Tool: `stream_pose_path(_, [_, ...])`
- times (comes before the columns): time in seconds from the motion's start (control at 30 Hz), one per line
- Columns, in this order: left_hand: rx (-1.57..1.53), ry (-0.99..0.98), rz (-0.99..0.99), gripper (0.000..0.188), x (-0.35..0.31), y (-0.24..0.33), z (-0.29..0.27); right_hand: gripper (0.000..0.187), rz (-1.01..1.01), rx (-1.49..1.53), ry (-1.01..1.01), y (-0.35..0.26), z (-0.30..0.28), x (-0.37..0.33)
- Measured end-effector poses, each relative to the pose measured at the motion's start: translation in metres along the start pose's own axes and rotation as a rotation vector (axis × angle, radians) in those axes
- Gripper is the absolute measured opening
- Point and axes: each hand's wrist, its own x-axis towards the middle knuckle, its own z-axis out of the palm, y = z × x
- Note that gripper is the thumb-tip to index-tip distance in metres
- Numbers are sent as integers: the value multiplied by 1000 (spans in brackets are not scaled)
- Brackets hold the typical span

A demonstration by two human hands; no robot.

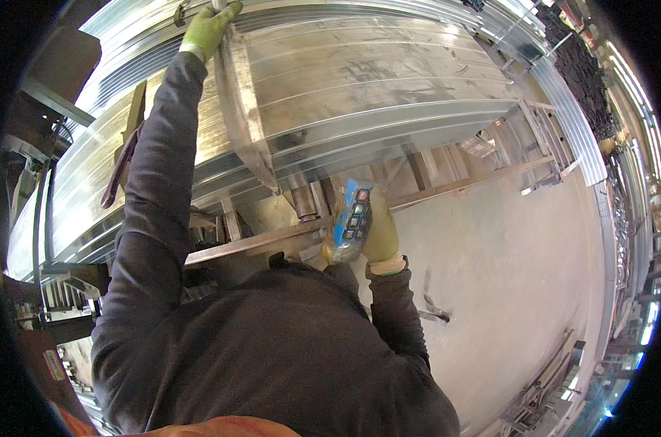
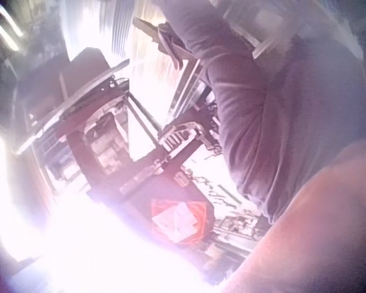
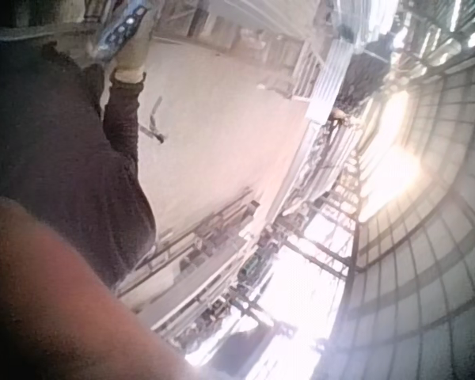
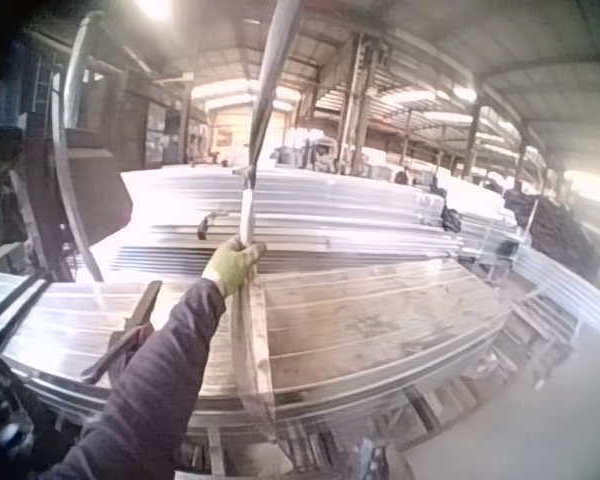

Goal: The person uses a handheld remote to operate an overhead crane, lifting and moving large metal sheets within a workshop. They guide the suspended sheets to a metal rack and place them there, then walk to a control panel and press buttons.

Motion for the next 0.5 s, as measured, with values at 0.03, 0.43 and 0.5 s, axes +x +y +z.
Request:
stream_pose_path(0.03, [50,5,36,17,2,-1,-2,65,29,16,25,3,3,-5])
stream_pose_path(0.43, [321,-29,42,71,42,-39,-54,45,-33,243,184,46,17,-67])
stream_pose_path(0.5, [323,-46,69,75,59,-60,-60,51,-31,233,151,55,-3,-74])
